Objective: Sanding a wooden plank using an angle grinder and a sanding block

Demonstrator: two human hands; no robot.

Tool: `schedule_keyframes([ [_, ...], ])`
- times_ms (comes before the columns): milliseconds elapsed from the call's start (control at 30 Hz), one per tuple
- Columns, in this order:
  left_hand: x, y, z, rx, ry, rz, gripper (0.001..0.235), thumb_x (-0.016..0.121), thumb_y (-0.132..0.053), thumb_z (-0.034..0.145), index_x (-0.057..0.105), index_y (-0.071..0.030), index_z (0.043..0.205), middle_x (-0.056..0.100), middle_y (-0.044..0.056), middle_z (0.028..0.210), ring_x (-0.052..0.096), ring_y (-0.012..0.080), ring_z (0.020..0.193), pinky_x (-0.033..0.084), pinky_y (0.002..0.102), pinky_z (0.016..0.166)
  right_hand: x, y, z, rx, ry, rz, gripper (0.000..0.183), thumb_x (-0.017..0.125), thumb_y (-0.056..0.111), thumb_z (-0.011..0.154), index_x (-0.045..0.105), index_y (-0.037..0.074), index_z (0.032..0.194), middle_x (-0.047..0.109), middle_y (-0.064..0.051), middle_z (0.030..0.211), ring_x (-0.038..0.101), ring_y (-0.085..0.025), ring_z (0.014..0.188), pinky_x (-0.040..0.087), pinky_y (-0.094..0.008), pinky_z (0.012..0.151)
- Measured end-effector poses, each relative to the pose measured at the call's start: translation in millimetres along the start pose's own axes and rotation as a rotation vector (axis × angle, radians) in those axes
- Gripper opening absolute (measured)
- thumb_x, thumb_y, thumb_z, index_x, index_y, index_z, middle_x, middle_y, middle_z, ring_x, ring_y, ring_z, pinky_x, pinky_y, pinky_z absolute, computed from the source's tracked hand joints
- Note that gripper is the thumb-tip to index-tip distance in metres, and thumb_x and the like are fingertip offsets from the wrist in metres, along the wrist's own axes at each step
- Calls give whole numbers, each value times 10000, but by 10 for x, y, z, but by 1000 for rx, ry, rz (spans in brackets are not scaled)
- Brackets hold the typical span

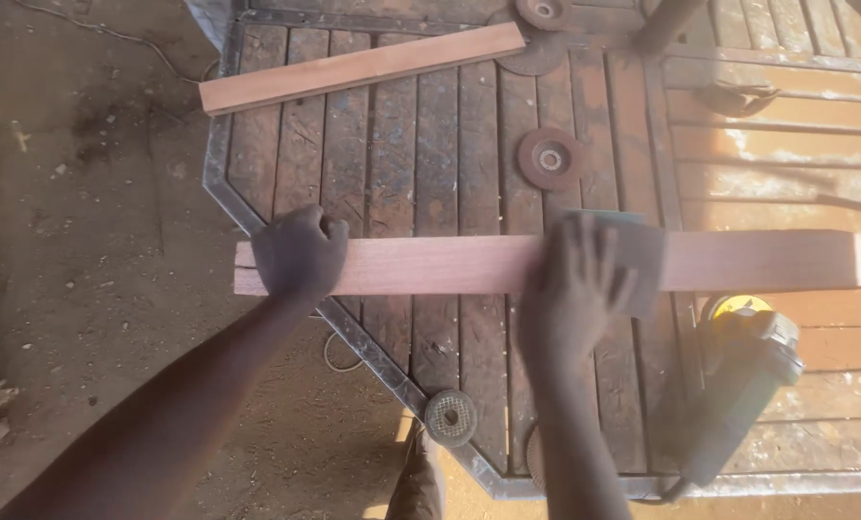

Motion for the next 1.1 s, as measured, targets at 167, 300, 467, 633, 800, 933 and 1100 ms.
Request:
schedule_keyframes([
  [167,-67,-51,-11,27,26,-131,271,579,-363,854,631,-137,713,673,108,711,717,338,839,547,470,755,193,1157,-800,-598,405,290,645,717,326,881,545,193,1488,497,-22,1579,332,-290,1519,148,-601,1216],
  [300,-1,-21,-55,53,-18,-61,250,586,-314,892,633,-138,720,663,100,699,725,315,819,556,433,737,-120,288,-298,-784,380,266,567,738,425,872,640,260,1405,604,32,1481,443,-229,1454,229,-525,1202],
  [467,5,-68,-18,36,1,-170,245,657,-261,871,600,-147,662,625,-9,617,553,161,619,443,374,640,-691,-1139,437,-323,54,90,459,798,48,987,685,-13,1428,664,-179,1451,547,-375,1419,450,-472,1138],
  [633,20,-43,-52,61,-63,-140,242,614,-264,870,579,-149,660,619,37,626,621,241,697,479,415,669,-152,-417,-4,-151,-75,-4,506,679,339,1013,650,123,1469,623,-97,1477,464,-325,1420,221,-503,1140],
  [800,-52,-21,-3,37,-39,-105,244,606,-328,876,613,-164,696,655,82,663,721,320,797,548,477,725,171,743,-702,-424,7,194,569,724,447,874,650,213,1388,568,33,1534,481,-225,1445,175,-461,1218],
  [933,-11,-62,-28,59,3,-111,238,583,-329,885,615,-169,712,659,94,682,719,324,825,525,475,784,-207,254,-243,-675,206,248,622,813,365,744,688,233,1339,646,32,1436,548,-239,1377,364,-488,1112],
  [1100,53,-43,-16,68,-2,-46,208,581,-313,895,638,-202,728,675,38,684,721,276,787,489,433,778,-481,-1037,402,-675,-30,-35,454,874,202,872,794,141,1315,776,-69,1292,709,-281,1260,462,-371,1117],
])
Point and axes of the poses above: each hand's wrist, its own z-axis towards the middle knuckle, its own x-axis out of the palm, y = z × x, the point moved 3 cm from there along z, towards the middle knuckle
